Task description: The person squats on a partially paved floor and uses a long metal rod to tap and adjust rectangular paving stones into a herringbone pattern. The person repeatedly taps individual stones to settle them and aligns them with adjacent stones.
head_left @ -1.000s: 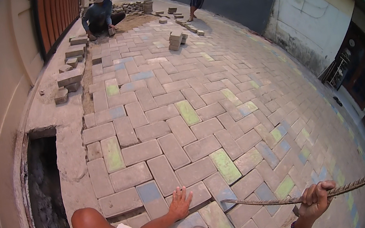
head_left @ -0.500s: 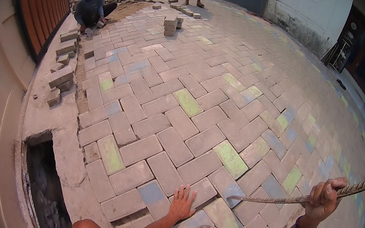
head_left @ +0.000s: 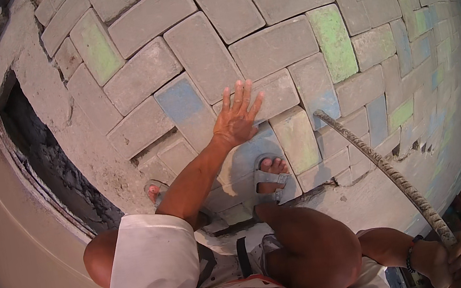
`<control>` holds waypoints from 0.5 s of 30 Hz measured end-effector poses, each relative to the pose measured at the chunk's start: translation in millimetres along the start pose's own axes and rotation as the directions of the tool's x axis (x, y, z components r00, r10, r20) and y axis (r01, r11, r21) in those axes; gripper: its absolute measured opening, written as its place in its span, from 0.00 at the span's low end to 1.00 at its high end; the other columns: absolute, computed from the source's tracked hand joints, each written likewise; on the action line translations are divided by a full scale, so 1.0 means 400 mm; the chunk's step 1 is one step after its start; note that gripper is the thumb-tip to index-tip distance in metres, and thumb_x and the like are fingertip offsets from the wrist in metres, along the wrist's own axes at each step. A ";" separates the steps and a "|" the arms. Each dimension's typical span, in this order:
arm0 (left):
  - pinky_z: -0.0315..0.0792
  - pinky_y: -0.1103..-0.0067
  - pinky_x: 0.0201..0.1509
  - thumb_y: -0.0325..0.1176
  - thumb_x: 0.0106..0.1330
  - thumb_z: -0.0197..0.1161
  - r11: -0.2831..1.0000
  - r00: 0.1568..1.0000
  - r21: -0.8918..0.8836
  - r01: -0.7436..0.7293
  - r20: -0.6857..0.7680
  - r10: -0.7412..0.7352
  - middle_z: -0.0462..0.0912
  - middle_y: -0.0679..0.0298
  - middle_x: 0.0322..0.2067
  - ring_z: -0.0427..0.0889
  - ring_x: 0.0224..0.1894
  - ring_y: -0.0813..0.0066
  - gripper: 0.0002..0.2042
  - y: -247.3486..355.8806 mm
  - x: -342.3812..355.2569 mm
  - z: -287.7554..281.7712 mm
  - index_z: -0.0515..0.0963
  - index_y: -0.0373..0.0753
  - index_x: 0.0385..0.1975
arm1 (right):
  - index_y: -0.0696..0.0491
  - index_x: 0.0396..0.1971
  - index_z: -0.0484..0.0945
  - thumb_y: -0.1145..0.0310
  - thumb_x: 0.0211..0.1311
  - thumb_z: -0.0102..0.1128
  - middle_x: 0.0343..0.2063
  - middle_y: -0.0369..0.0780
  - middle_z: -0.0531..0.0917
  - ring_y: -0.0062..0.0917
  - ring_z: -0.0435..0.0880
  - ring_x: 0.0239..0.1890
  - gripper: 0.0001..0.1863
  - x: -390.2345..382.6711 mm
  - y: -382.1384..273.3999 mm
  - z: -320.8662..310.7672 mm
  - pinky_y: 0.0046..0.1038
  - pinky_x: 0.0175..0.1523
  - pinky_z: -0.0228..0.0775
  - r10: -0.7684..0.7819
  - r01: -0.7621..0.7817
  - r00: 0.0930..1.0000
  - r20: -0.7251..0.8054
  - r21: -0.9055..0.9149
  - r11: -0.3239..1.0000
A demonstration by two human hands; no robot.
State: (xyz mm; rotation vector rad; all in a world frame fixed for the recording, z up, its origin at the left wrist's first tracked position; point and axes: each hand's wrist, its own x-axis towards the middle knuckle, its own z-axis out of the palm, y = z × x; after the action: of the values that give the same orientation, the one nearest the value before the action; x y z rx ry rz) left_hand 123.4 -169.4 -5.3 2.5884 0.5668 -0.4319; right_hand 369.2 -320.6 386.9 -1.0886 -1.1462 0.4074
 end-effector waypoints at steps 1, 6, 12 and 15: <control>0.38 0.50 0.69 0.55 0.47 0.68 1.000 0.999 -0.013 -0.011 -0.047 0.011 0.40 0.45 0.68 0.36 0.70 0.45 0.48 0.004 0.005 0.016 0.50 0.46 0.67 | 0.48 0.26 0.58 0.66 0.72 0.33 0.17 0.30 0.59 0.17 0.61 0.19 0.11 0.036 0.005 0.002 0.20 0.25 0.59 0.101 -0.102 0.992 0.078 0.004 0.995; 0.41 0.52 0.69 0.56 0.44 0.70 0.999 0.988 0.033 -0.017 -0.155 0.022 0.39 0.50 0.68 0.33 0.70 0.49 0.49 -0.002 0.017 0.076 0.50 0.51 0.67 | 0.48 0.26 0.60 0.65 0.72 0.35 0.17 0.28 0.59 0.15 0.60 0.18 0.11 0.091 0.034 -0.005 0.19 0.25 0.58 0.258 -0.249 0.962 0.093 -0.099 0.964; 0.46 0.54 0.69 0.58 0.44 0.69 0.999 0.992 0.032 0.015 -0.130 -0.011 0.47 0.54 0.68 0.44 0.70 0.52 0.47 -0.004 0.027 0.043 0.55 0.56 0.66 | 0.47 0.26 0.62 0.64 0.72 0.37 0.16 0.27 0.60 0.12 0.59 0.17 0.12 0.071 -0.005 -0.051 0.18 0.24 0.58 0.191 -0.207 0.976 -0.100 -0.175 0.963; 0.44 0.55 0.69 0.60 0.47 0.65 1.000 0.976 0.015 0.008 -0.220 -0.004 0.49 0.55 0.68 0.46 0.70 0.53 0.44 -0.009 0.024 0.058 0.55 0.56 0.66 | 0.46 0.24 0.62 0.64 0.71 0.38 0.15 0.26 0.59 0.11 0.58 0.17 0.12 0.054 0.002 -0.029 0.18 0.23 0.57 0.294 -0.297 0.955 -0.046 -0.150 0.943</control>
State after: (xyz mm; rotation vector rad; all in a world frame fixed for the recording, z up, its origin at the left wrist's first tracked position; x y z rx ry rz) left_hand 125.3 -174.8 -29.9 2.6686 0.6475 -0.1522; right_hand 388.4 -309.7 397.5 -1.4072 -1.0078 0.5443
